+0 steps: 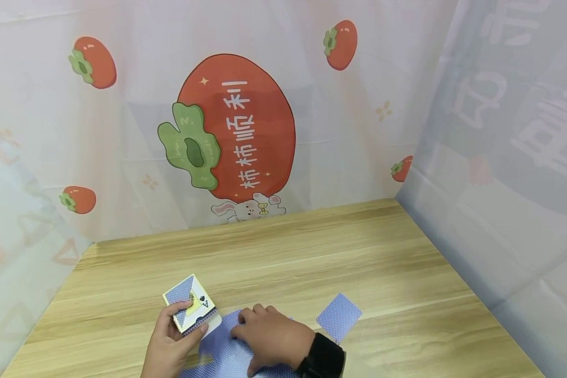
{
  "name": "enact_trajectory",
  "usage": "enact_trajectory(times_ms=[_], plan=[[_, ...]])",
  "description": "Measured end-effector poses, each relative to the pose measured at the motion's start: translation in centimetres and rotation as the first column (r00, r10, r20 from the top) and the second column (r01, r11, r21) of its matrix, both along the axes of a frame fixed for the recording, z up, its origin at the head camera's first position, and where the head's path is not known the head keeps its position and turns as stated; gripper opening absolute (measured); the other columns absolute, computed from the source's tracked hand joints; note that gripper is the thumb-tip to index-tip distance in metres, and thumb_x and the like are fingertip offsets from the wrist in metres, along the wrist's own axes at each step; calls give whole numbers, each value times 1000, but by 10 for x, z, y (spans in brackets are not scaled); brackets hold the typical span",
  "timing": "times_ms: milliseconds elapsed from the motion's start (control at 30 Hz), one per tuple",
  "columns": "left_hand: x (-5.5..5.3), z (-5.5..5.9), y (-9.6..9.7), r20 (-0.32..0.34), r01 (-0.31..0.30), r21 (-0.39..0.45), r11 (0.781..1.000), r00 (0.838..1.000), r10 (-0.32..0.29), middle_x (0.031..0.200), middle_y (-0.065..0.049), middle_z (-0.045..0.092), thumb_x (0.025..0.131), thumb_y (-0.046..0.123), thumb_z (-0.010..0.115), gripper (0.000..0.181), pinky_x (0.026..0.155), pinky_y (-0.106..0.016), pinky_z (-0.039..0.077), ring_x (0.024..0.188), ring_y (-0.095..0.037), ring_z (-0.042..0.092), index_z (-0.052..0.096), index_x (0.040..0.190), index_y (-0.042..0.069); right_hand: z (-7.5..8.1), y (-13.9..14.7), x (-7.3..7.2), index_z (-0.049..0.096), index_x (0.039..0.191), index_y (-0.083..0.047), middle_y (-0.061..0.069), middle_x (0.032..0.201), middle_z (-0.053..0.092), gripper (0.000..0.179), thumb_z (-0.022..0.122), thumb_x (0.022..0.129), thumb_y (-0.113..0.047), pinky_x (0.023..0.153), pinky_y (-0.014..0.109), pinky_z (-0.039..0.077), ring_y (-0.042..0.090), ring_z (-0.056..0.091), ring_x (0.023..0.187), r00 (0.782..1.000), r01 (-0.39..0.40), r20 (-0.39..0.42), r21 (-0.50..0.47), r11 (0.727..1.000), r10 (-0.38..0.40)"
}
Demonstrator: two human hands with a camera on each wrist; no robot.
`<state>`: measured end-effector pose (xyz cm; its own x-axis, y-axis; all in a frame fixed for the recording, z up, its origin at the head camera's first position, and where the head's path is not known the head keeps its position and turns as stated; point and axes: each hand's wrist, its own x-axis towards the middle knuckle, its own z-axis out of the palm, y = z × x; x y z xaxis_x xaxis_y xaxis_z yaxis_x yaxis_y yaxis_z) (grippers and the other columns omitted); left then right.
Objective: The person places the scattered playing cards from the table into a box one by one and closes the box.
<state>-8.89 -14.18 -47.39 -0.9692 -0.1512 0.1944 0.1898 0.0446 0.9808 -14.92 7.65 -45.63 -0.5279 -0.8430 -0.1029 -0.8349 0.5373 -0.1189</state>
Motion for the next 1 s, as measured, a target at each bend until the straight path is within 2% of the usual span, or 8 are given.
enact_trajectory(times_ms=[167,367,500,667,767,1000], plan=[[0,-1,1,-6,-1,3,1000,1000,1,129,-35,38,82,-17,68,60,82,-20,58,105,-4,64,38,133,-9,6,9,-6,59,137,-38,-10,137,53,65,86,78,-46,99,37,49,11,50,120,997,46,53,20,999,-47],[0,0,0,-1,-2,0,1000,1000,2,130,-35,37,82,-17,68,60,82,-20,57,105,-4,63,37,134,-9,8,12,-11,59,136,-41,-12,142,53,54,80,88,-30,102,36,49,10,50,125,995,75,62,53,996,-78],[1,1,0,9,1,0,1000,1000,-1,131,-35,36,83,-16,68,60,82,-19,57,105,-3,63,37,134,-9,4,8,-10,60,138,-34,-7,147,51,53,78,88,-41,107,36,47,13,49,132,995,72,73,-11,997,-71],[2,2,-1,20,4,5,1000,1000,-4,132,-34,35,84,-15,68,60,83,-19,57,106,-3,63,37,135,-8,-5,-1,-7,55,143,-27,-2,154,46,68,78,84,-51,111,35,44,15,45,140,997,-20,71,-112,994,29],[2,4,-1,31,6,1,1000,999,-6,133,-33,34,84,-14,69,60,83,-19,56,106,-2,63,37,135,-7,-7,-4,-5,58,141,-29,-3,150,50,63,78,85,-50,109,34,46,13,48,136,997,-69,29,-103,992,72],[1,4,-2,30,10,4,1000,1000,-10,131,-33,35,84,-14,69,61,83,-19,57,106,-3,63,37,135,-7,-6,-4,-5,63,134,-33,-12,133,58,53,80,85,-45,99,27,48,6,54,119,997,-74,-40,-70,995,71]])
